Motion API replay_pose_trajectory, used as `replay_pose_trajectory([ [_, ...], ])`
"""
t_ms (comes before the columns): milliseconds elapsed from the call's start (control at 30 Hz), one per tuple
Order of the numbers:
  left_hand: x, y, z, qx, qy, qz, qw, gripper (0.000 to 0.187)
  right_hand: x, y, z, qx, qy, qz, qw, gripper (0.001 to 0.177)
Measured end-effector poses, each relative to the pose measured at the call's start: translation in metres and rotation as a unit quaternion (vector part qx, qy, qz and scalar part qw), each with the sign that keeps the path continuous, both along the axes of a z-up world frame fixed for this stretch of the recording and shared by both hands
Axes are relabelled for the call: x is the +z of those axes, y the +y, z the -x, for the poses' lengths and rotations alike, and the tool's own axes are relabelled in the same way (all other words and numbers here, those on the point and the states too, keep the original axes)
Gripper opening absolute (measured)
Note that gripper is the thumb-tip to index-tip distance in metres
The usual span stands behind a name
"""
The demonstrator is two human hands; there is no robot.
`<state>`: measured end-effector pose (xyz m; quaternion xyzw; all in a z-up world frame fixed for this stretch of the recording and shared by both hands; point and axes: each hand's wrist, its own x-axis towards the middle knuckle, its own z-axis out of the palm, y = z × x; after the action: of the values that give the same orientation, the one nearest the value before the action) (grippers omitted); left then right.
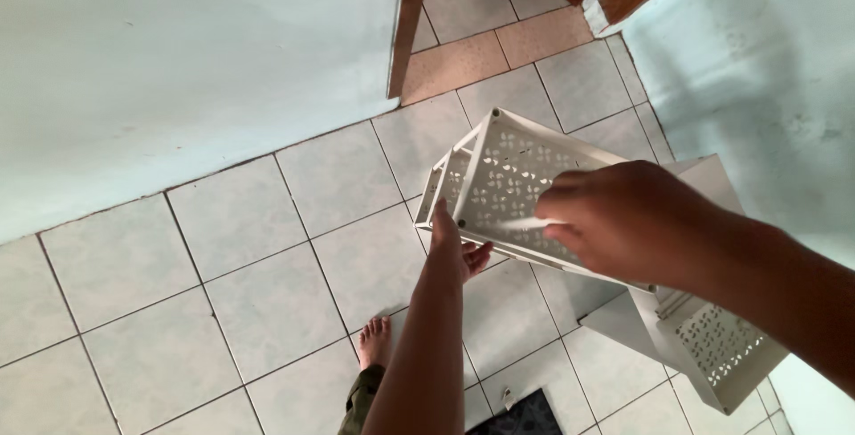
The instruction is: The person assembles a white plastic three-tiered storage rack by inserting white support poles into the corners of perforated trays. They stack the trays vertically, securing each level with the poles to form a stable unit.
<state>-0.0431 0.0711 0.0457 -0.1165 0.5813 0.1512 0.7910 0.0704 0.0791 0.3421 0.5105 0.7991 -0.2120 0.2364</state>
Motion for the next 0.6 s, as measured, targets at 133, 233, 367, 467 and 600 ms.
replay_pose_trajectory([
  [133,-0.008,0.004,0.001,0.036,-0.035,0.058,0.997,0.101,-0.005,0.006,0.018,0.151,-0.063,-0.003,0.987,0.009],
  [233,-0.015,0.001,0.002,0.025,-0.04,0.021,0.999,0.102,0.006,0.012,0.019,0.122,-0.002,-0.048,0.991,0.012],
  [367,-0.01,-0.001,0.0,0.069,-0.114,0.012,0.991,0.093,0.01,0.018,0.021,0.149,0.005,-0.083,0.985,0.018],
  [467,-0.006,-0.001,-0.007,0.125,-0.163,0.019,0.979,0.084,0.005,0.016,0.017,0.158,0.008,-0.099,0.983,0.016],
  [600,-0.011,-0.005,-0.015,0.156,-0.182,0.002,0.971,0.071,-0.003,0.012,0.01,0.313,-0.012,-0.147,0.938,0.009],
])
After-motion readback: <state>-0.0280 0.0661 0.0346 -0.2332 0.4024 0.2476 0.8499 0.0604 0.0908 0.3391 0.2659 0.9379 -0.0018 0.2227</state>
